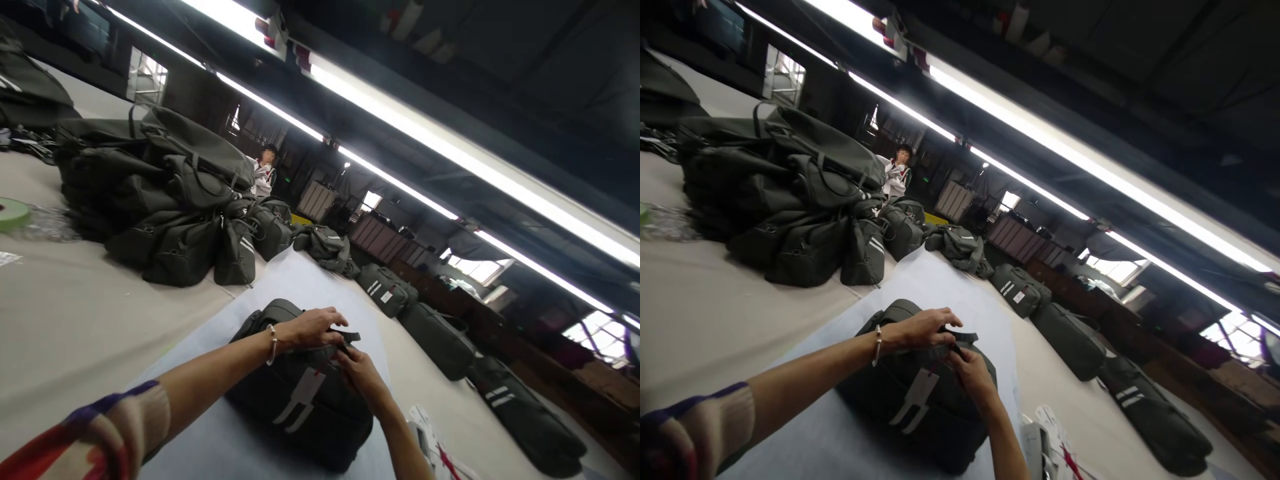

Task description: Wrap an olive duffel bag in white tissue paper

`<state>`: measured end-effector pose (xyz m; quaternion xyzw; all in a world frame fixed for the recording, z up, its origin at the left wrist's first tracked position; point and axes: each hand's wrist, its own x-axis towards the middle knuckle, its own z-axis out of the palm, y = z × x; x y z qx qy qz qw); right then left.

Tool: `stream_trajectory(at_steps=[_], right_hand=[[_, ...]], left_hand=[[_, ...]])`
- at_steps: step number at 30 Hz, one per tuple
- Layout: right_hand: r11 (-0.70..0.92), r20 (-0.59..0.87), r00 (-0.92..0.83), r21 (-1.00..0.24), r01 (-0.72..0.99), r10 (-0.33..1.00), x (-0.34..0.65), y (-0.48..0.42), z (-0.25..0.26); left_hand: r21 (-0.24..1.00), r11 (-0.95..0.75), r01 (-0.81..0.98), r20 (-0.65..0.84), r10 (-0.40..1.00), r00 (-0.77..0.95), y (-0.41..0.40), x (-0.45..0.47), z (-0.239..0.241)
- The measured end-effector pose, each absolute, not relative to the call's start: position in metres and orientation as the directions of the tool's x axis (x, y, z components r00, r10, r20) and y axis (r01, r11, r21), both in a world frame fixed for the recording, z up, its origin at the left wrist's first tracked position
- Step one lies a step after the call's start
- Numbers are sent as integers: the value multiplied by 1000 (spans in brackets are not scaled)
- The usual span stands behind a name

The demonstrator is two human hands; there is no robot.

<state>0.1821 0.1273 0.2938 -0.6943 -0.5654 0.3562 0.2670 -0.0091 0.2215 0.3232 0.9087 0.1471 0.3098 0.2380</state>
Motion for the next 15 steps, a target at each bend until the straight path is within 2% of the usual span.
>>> stream_trajectory(at_steps=[4,6,8,11,15], right_hand=[[-211,-247,30,-754,622,969,177,115,325],[-217,-290,-5,-728,650,957,174,109,339],[-232,-328,-15,-701,674,945,172,105,349],[-258,-363,-12,-686,680,932,172,102,357],[-261,-370,-41,-726,637,928,172,96,360]], left_hand=[[563,-822,91,477,413,776,208,-19,332],[595,-801,73,433,395,810,197,-22,337],[609,-782,134,356,421,834,185,-23,342],[556,-781,284,249,483,840,170,-24,346],[509,-792,338,233,504,831,158,-25,346]])
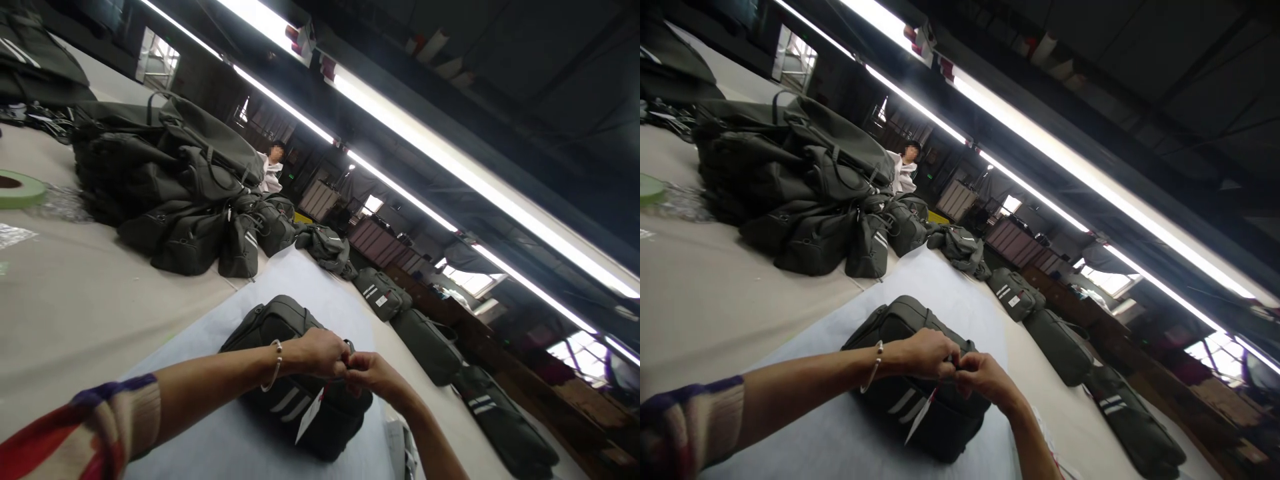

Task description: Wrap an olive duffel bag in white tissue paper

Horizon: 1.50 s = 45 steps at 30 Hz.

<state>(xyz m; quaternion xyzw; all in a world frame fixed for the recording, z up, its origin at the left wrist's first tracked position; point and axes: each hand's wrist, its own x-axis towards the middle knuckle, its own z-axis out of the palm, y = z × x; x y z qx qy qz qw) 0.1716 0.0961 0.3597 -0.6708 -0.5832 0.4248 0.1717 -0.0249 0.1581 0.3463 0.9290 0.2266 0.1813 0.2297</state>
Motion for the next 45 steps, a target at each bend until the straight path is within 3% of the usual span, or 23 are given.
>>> stream_trajectory(at_steps=[6,10,20,24,27,29,31,34,38,41,45], right_hand=[[-197,-322,-85,-745,638,943,169,92,364],[-217,-306,-26,-730,648,952,183,88,368],[-95,-25,160,-891,445,987,233,70,362],[-51,-15,88,-900,432,996,227,80,364],[-9,1,24,-906,423,1000,218,91,371],[4,8,9,-907,421,1000,214,99,374],[12,28,30,-905,424,999,215,107,375],[57,147,143,-862,503,979,226,123,370],[19,281,291,-749,662,914,246,161,355],[-43,282,324,-691,721,903,255,200,337],[-142,200,306,-574,807,931,261,245,297]], left_hand=[[479,-788,386,223,535,815,153,-22,348],[464,-786,409,244,557,794,166,-40,341],[337,-752,566,281,654,702,191,-123,259],[362,-850,382,324,499,804,154,-83,258],[235,-949,209,481,300,824,141,-33,254],[125,-966,228,511,260,819,145,-5,242],[83,-948,309,448,312,838,151,11,226],[57,-935,350,373,345,861,153,14,206],[47,-948,314,413,305,858,138,2,200],[51,-943,328,417,318,851,131,0,190],[-94,-933,348,524,251,814,137,7,151]])
